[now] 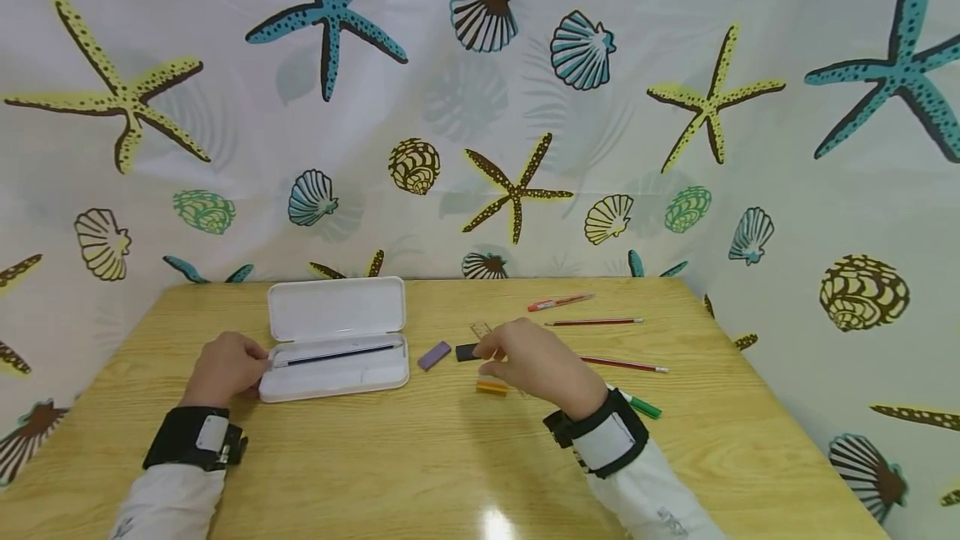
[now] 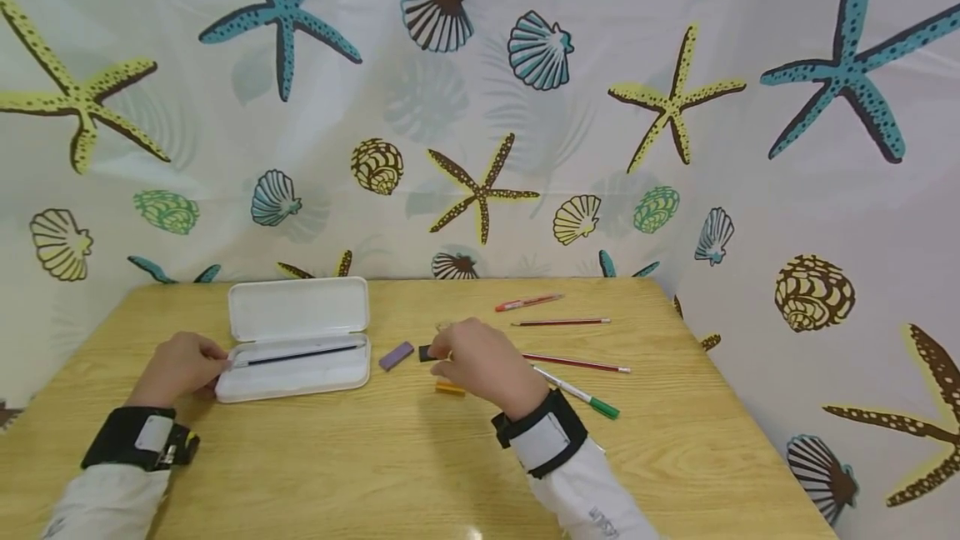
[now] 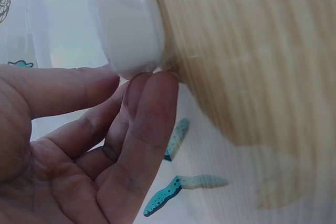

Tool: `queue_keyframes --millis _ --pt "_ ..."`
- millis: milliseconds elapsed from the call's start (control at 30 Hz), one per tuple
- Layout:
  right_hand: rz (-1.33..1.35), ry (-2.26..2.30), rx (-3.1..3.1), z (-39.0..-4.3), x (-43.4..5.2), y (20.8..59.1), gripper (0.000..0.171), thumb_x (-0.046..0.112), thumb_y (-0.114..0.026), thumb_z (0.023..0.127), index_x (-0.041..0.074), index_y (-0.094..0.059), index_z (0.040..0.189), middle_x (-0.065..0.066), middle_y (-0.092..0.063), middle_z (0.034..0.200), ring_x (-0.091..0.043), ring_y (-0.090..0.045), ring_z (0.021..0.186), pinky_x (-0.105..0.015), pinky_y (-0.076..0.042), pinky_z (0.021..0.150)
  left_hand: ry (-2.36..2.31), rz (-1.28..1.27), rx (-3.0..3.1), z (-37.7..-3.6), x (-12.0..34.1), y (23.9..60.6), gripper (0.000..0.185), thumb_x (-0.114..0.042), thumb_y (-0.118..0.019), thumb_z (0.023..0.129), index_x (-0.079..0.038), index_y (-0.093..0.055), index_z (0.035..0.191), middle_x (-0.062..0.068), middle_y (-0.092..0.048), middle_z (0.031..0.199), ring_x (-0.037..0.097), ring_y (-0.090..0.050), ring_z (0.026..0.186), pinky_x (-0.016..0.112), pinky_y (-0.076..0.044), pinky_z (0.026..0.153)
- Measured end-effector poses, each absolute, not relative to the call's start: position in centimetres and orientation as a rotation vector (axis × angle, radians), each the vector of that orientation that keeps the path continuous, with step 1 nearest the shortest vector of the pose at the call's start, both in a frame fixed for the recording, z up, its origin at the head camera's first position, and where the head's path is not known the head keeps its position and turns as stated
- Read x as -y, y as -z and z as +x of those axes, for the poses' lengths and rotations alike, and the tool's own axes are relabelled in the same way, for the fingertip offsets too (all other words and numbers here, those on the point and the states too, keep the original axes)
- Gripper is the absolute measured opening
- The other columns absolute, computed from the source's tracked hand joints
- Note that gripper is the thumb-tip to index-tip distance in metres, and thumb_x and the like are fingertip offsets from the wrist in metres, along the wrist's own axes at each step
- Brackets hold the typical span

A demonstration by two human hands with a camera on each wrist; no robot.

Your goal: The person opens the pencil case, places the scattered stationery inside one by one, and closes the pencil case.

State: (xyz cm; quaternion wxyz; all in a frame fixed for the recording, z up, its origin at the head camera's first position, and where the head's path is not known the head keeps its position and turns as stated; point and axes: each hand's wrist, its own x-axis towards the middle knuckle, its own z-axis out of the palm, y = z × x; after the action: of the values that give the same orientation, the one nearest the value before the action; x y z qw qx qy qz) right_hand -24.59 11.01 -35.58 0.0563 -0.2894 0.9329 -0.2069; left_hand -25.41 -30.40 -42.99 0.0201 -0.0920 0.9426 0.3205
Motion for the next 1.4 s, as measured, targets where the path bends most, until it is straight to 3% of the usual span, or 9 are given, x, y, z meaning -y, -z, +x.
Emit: queue_keyframes --millis 267,433,667,900,1100,1400 --pt "-0.843 0.626 -2.861 -25.2 -11.2 36.2 0.02 0.004 -0.077 0.09 0.006 -0.078 0.111 -0.007 -0.076 0.106 -0.019 -0.07 0.093 -0.038 -0.056 0.08 -1.01 -0.28 -2.929 -25.5 30.5 43.3 0.027 -0.006 -0.067 0.094 0.018 -0.068 0.106 0.027 -0.068 0.093 0.021 -0.065 0.064 0.032 -0.053 0.057" --pt "-0.874 0.671 -2.835 -26.1 -11.3 37.4 0.02 -0.001 -0.078 0.087 0.002 -0.078 0.108 -0.011 -0.075 0.105 -0.024 -0.07 0.095 -0.041 -0.057 0.082 -1.017 -0.28 -2.934 -25.4 30.4 43.2 0.025 -0.006 -0.067 0.093 0.017 -0.069 0.103 0.023 -0.068 0.087 0.02 -0.065 0.062 0.032 -0.051 0.055" --pt "-0.861 0.616 -2.81 -27.1 -10.8 40.1 0.02 0.006 -0.08 0.088 0.0 -0.078 0.107 -0.013 -0.074 0.103 -0.026 -0.069 0.092 -0.044 -0.056 0.084 -1.023 -0.302 -2.925 -25.2 30.5 43.3 0.025 -0.005 -0.067 0.093 0.017 -0.069 0.103 0.022 -0.068 0.086 0.02 -0.064 0.063 0.032 -0.051 0.055" --pt "-0.845 0.561 -2.856 -27.2 -10.4 41.2 0.008 0.006 -0.084 0.084 0.006 -0.078 0.089 -0.004 -0.068 0.087 -0.016 -0.058 0.078 -0.038 -0.052 0.074 -0.992 -0.3 -2.929 -25.7 30.8 43.6 0.024 -0.006 -0.067 0.093 0.016 -0.07 0.103 0.021 -0.069 0.086 0.021 -0.064 0.064 0.033 -0.051 0.056" --pt "-0.792 0.596 -2.863 -27.0 -9.9 41.6 0.012 -0.002 -0.085 0.079 0.005 -0.075 0.08 0.0 -0.06 0.077 -0.012 -0.048 0.064 -0.029 -0.044 0.061 -0.993 -0.311 -2.918 -25.6 30.6 43.4 0.024 -0.005 -0.066 0.093 0.016 -0.069 0.103 0.021 -0.069 0.086 0.02 -0.065 0.063 0.032 -0.051 0.056" --pt "-0.757 0.614 -2.878 -27.1 -9.7 42.1 0.016 -0.006 -0.084 0.077 0.005 -0.076 0.084 -0.002 -0.068 0.083 -0.013 -0.06 0.071 -0.034 -0.054 0.067 -1.004 -0.317 -2.912 -25.4 30.4 43.0 0.025 -0.005 -0.066 0.094 0.017 -0.069 0.105 0.023 -0.069 0.089 0.021 -0.066 0.064 0.032 -0.052 0.057"
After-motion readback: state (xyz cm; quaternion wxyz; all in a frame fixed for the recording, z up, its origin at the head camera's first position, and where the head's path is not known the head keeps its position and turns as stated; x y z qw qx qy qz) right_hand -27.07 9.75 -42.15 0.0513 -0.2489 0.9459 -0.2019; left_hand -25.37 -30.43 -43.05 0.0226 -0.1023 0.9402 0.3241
